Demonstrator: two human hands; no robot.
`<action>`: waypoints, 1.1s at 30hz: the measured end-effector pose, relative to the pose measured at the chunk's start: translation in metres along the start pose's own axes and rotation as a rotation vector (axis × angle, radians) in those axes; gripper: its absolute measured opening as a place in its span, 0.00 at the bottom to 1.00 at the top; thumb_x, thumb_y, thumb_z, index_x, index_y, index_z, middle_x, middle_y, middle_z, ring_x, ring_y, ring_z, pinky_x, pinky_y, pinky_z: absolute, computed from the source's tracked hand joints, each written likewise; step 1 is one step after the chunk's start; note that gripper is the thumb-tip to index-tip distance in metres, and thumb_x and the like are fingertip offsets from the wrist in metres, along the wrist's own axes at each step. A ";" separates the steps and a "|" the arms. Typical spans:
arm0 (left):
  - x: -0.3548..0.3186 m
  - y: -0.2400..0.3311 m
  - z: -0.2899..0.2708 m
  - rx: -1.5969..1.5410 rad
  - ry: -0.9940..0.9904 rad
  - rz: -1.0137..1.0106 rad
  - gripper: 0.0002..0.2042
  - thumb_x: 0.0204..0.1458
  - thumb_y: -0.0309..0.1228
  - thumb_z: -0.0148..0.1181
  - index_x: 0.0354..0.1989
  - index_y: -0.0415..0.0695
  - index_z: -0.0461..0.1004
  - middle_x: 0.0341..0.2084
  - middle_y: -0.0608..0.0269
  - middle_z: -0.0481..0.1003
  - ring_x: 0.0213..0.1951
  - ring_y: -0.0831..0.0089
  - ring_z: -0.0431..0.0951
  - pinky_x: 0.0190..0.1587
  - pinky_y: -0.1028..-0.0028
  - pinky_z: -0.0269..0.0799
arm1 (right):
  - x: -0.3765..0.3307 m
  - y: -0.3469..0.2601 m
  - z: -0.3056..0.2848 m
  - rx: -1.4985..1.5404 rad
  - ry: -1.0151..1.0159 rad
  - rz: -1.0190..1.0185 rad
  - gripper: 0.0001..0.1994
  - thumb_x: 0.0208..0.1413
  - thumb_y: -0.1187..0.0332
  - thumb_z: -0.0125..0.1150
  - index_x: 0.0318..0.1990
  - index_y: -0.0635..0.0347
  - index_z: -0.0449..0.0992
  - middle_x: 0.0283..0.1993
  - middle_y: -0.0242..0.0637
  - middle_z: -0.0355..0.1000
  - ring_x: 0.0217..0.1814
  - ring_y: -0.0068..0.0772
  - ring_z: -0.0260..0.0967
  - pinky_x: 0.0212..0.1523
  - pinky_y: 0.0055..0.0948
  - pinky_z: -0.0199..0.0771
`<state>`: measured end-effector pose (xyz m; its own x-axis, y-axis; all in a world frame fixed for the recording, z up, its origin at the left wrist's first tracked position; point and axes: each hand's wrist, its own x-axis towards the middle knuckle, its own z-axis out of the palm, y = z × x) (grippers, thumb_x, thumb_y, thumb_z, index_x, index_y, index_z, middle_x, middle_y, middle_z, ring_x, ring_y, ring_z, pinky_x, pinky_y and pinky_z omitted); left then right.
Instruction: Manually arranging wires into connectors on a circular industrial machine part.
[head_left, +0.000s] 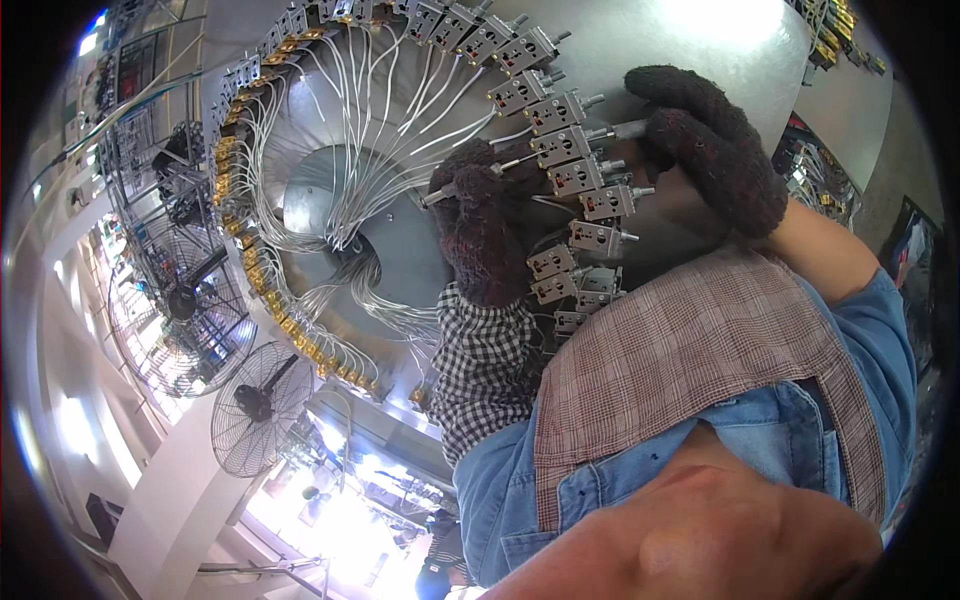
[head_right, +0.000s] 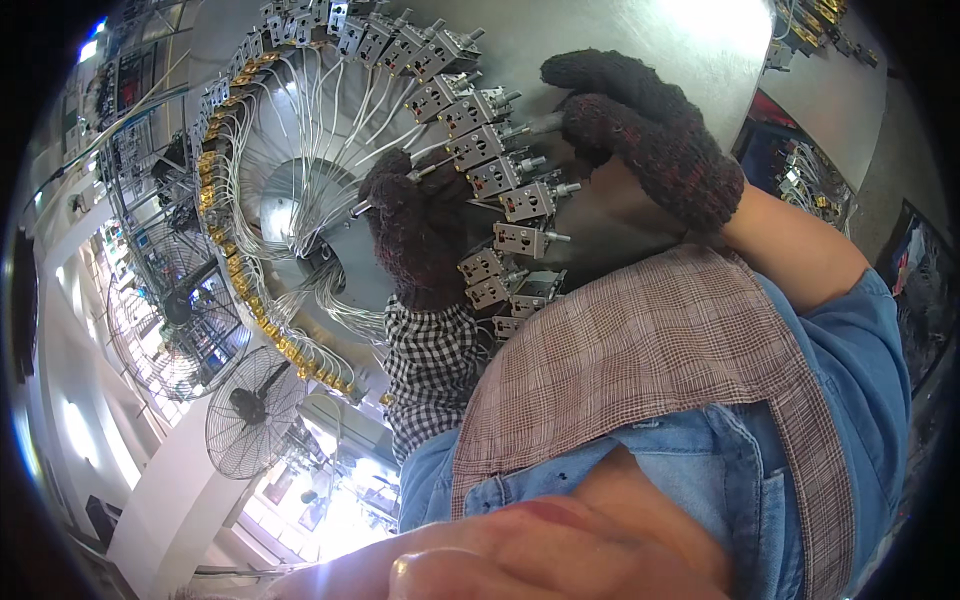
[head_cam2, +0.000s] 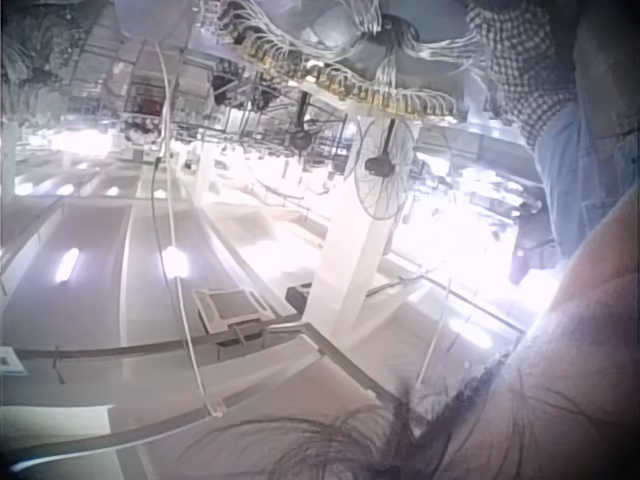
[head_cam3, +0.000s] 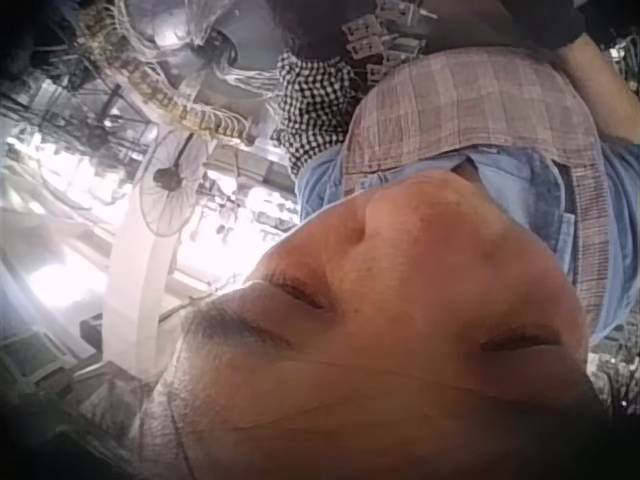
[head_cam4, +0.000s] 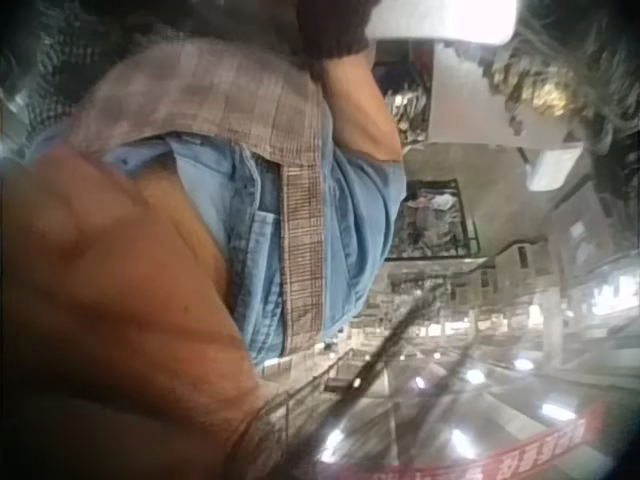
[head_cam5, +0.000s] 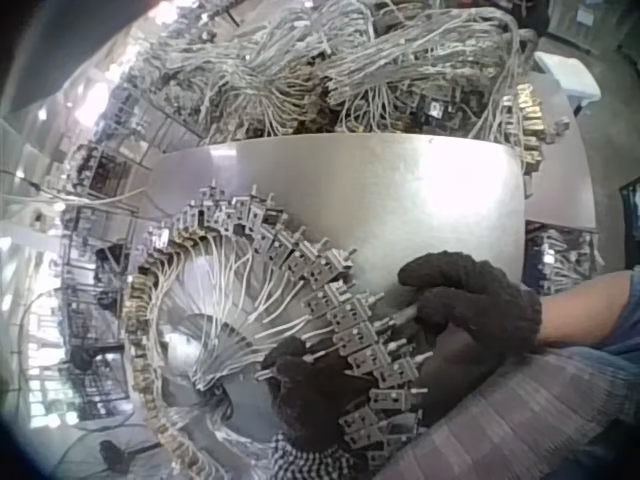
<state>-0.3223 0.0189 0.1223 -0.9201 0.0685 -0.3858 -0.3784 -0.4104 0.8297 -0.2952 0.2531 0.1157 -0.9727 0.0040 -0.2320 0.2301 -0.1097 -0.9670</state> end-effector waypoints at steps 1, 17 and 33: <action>0.000 0.000 -0.001 0.022 -0.024 -0.006 0.17 0.57 0.39 0.52 0.50 0.42 0.61 0.39 0.50 0.72 0.34 0.60 0.77 0.33 0.62 0.77 | 0.001 0.002 -0.001 -0.039 -0.005 -0.051 0.18 0.57 0.65 0.54 0.54 0.59 0.68 0.42 0.38 0.70 0.34 0.25 0.70 0.36 0.25 0.73; 0.003 -0.003 -0.010 -0.140 -0.200 -0.011 0.19 0.57 0.40 0.52 0.49 0.41 0.61 0.39 0.52 0.71 0.38 0.57 0.77 0.31 0.58 0.81 | 0.008 -0.007 -0.007 0.008 -0.117 -0.055 0.19 0.57 0.69 0.53 0.55 0.61 0.67 0.46 0.40 0.70 0.38 0.27 0.72 0.39 0.27 0.74; -0.003 0.006 0.008 -0.003 -0.067 -0.013 0.18 0.56 0.37 0.54 0.50 0.41 0.61 0.39 0.51 0.71 0.38 0.59 0.77 0.31 0.59 0.81 | 0.006 -0.004 -0.004 -0.209 -0.042 -0.250 0.16 0.59 0.67 0.51 0.53 0.61 0.69 0.45 0.40 0.70 0.35 0.26 0.70 0.31 0.24 0.73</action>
<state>-0.3226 0.0232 0.1315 -0.9200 0.1347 -0.3681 -0.3899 -0.4120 0.8235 -0.3022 0.2572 0.1179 -0.9992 -0.0361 0.0157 -0.0191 0.0961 -0.9952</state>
